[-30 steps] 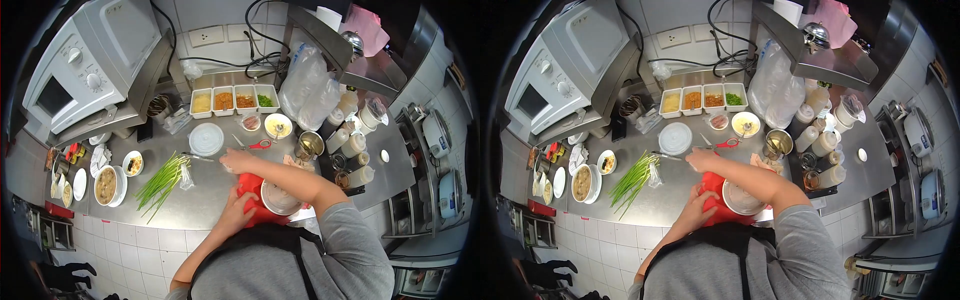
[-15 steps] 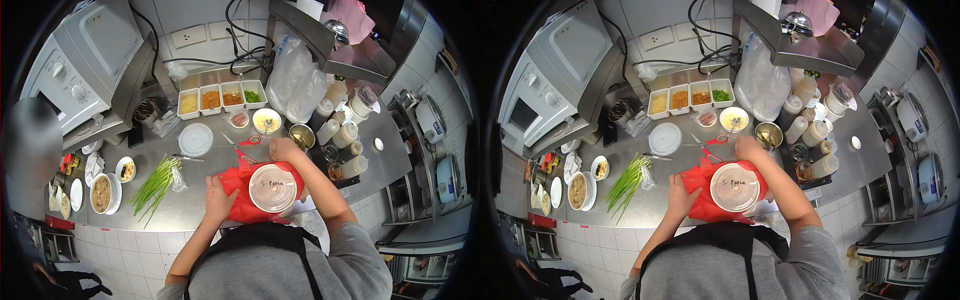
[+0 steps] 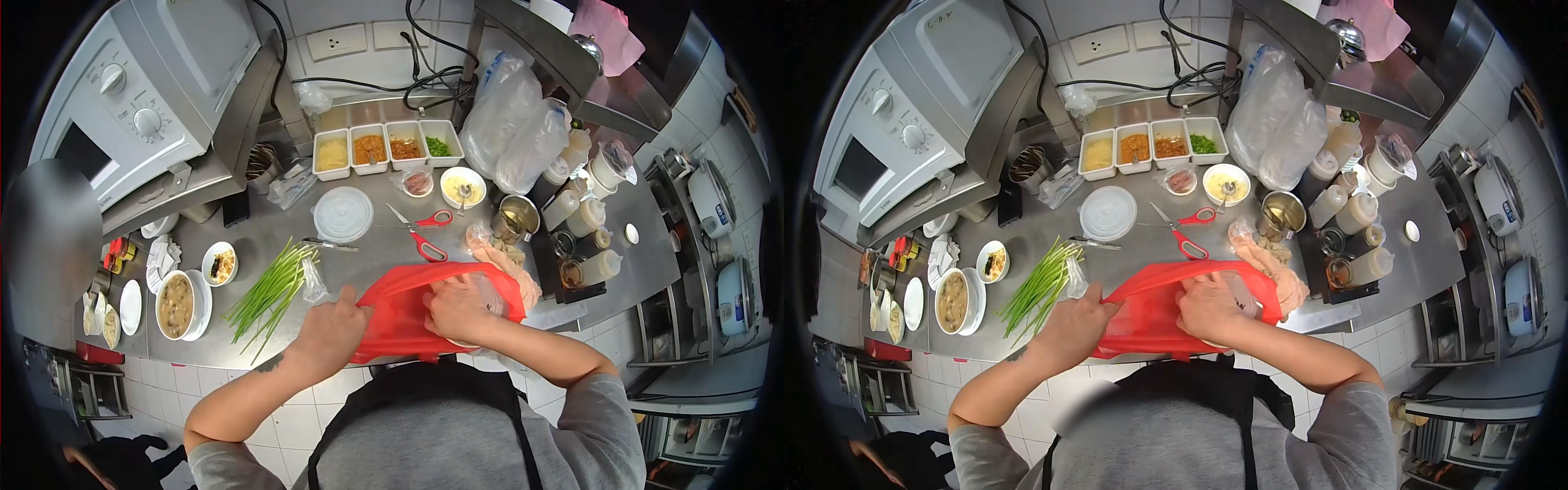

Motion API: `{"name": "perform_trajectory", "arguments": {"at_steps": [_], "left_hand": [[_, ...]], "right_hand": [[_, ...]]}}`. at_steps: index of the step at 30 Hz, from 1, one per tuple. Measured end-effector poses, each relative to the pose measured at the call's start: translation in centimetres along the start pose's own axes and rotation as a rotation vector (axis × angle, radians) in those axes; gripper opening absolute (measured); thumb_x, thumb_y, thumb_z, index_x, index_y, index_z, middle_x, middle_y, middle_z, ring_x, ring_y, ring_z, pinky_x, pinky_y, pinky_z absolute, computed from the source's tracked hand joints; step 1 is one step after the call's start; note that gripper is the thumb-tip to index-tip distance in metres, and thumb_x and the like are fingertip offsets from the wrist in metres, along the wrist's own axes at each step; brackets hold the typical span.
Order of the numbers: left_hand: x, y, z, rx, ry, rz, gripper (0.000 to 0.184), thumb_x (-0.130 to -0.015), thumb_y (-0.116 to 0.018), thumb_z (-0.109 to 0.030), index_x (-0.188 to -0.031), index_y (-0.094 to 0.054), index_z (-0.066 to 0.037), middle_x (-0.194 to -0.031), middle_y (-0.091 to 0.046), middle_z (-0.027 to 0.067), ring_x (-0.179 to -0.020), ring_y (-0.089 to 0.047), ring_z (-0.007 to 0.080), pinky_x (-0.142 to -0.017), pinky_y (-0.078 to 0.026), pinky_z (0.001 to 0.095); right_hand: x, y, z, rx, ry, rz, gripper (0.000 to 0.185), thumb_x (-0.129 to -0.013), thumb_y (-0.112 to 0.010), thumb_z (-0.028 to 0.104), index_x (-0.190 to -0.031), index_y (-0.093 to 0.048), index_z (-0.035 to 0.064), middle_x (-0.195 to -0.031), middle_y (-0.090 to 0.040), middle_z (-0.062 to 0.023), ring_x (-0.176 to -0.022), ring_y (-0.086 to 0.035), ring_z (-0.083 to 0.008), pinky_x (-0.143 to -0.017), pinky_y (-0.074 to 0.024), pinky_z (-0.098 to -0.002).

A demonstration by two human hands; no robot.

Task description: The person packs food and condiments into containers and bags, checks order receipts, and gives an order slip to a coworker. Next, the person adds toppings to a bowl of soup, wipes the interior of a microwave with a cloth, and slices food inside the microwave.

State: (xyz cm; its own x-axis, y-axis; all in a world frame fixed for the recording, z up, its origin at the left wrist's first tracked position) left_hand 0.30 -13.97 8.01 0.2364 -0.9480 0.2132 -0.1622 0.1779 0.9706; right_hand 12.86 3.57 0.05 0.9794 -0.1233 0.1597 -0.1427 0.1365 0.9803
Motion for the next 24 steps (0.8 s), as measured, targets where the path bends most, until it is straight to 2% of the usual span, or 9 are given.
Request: {"name": "perform_trajectory", "arguments": {"at_steps": [4,7,8,12,15,18,20,21,24], "left_hand": [[-0.1,-1.2,1.2,-0.101,0.061,0.089,0.039,-0.074,-0.054,-0.004,-0.113,-0.052,-0.006,-0.099,-0.050,0.0197,-0.063,-0.060,0.0334,-0.058,-0.051,0.0407],[-0.5,-1.3,2.9,0.020,0.015,0.006,0.046,-0.069,-0.057,-0.003,-0.115,-0.051,-0.005,-0.115,-0.048,0.0228,-0.076,-0.062,0.0355,-0.066,-0.051,0.0426],[-0.8,-1.1,3.7,0.060,-0.026,-0.049,0.049,-0.068,-0.058,-0.002,-0.116,-0.051,-0.005,-0.117,-0.048,0.0226,-0.081,-0.061,0.0357,-0.068,-0.051,0.0414],[-3.2,2.4,3.5,0.263,-0.170,-0.101,0.057,-0.065,-0.056,0.002,-0.122,-0.051,-0.006,-0.125,-0.045,0.0214,-0.099,-0.056,0.0365,-0.081,-0.048,0.0383],[-5.0,3.5,2.3,0.374,-0.133,-0.102,0.062,-0.064,-0.054,0.003,-0.125,-0.049,-0.007,-0.123,-0.047,0.0214,-0.106,-0.052,0.0359,-0.089,-0.044,0.0369],[-6.7,2.5,2.4,0.386,-0.057,-0.088,0.065,-0.063,-0.054,0.003,-0.127,-0.047,-0.007,-0.121,-0.049,0.0217,-0.109,-0.050,0.0371,-0.093,-0.041,0.0356],[-7.9,1.2,2.6,0.516,-0.038,-0.078,0.066,-0.062,-0.055,0.002,-0.128,-0.046,-0.006,-0.119,-0.051,0.0225,-0.110,-0.048,0.0376,-0.095,-0.040,0.0358],[-8.2,0.2,2.8,0.550,-0.010,-0.086,0.066,-0.062,-0.054,0.003,-0.126,-0.047,-0.004,-0.120,-0.049,0.0223,-0.111,-0.048,0.0375,-0.094,-0.040,0.0361],[-8.4,-2.2,3.0,0.609,0.138,-0.143,0.066,-0.060,-0.053,0.005,-0.125,-0.048,-0.004,-0.121,-0.049,0.0224,-0.115,-0.046,0.0365,-0.098,-0.036,0.0347]], "right_hand": [[-3.4,-1.7,0.9,-0.143,-0.357,0.366,0.033,-0.074,-0.057,0.031,-0.092,-0.065,0.0053,-0.111,-0.055,-0.0103,-0.116,-0.043,-0.0260,-0.092,-0.0332,-0.0416],[-2.0,-2.6,1.7,0.009,0.055,-0.207,0.036,-0.076,-0.057,0.033,-0.099,-0.063,0.0067,-0.120,-0.050,-0.0109,-0.120,-0.040,-0.0267,-0.096,-0.0313,-0.0437],[-1.6,-1.6,1.4,-0.089,0.070,-0.068,0.037,-0.078,-0.058,0.034,-0.105,-0.061,0.0084,-0.127,-0.044,-0.0119,-0.123,-0.037,-0.0277,-0.100,-0.0281,-0.0465],[-0.1,-1.4,-2.8,-0.321,0.231,-0.179,0.044,-0.082,-0.056,0.038,-0.114,-0.055,0.0077,-0.134,-0.038,-0.0129,-0.128,-0.032,-0.0275,-0.102,-0.0253,-0.0476],[2.2,1.5,-4.7,-0.677,0.341,-0.425,0.038,-0.084,-0.058,0.034,-0.108,-0.059,0.0049,-0.125,-0.047,-0.0167,-0.119,-0.044,-0.0289,-0.098,-0.0336,-0.0441],[7.0,7.9,-12.0,-0.859,0.325,-0.361,0.030,-0.089,-0.056,0.024,-0.107,-0.059,0.0005,-0.112,-0.058,-0.0145,-0.105,-0.056,-0.0257,-0.089,-0.0424,-0.0372],[10.8,10.0,-19.1,-1.331,0.041,-0.522,0.020,-0.089,-0.056,0.014,-0.102,-0.061,0.0004,-0.095,-0.064,-0.0097,-0.088,-0.063,-0.0195,-0.078,-0.0490,-0.0306],[12.5,10.7,-23.6,-1.429,-0.089,-0.696,0.018,-0.089,-0.055,0.014,-0.100,-0.060,0.0002,-0.093,-0.064,-0.0069,-0.081,-0.063,-0.0147,-0.073,-0.0510,-0.0272],[15.4,8.1,-39.7,-1.526,-0.584,-1.114,0.020,-0.084,-0.044,-0.001,-0.100,-0.056,-0.0011,-0.091,-0.061,-0.0086,-0.075,-0.064,-0.0182,-0.062,-0.0531,-0.0274]]}}
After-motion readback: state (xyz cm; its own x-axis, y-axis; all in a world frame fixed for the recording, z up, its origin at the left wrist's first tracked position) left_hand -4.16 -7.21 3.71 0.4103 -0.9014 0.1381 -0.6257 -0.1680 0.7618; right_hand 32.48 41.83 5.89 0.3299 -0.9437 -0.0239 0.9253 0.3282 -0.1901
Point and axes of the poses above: each hand's wrist, its own x-axis away from the middle knuckle, its own y-axis out of the back of the hand, z = x × y, the point moved 1 cm from there along -x, towards the middle knuckle
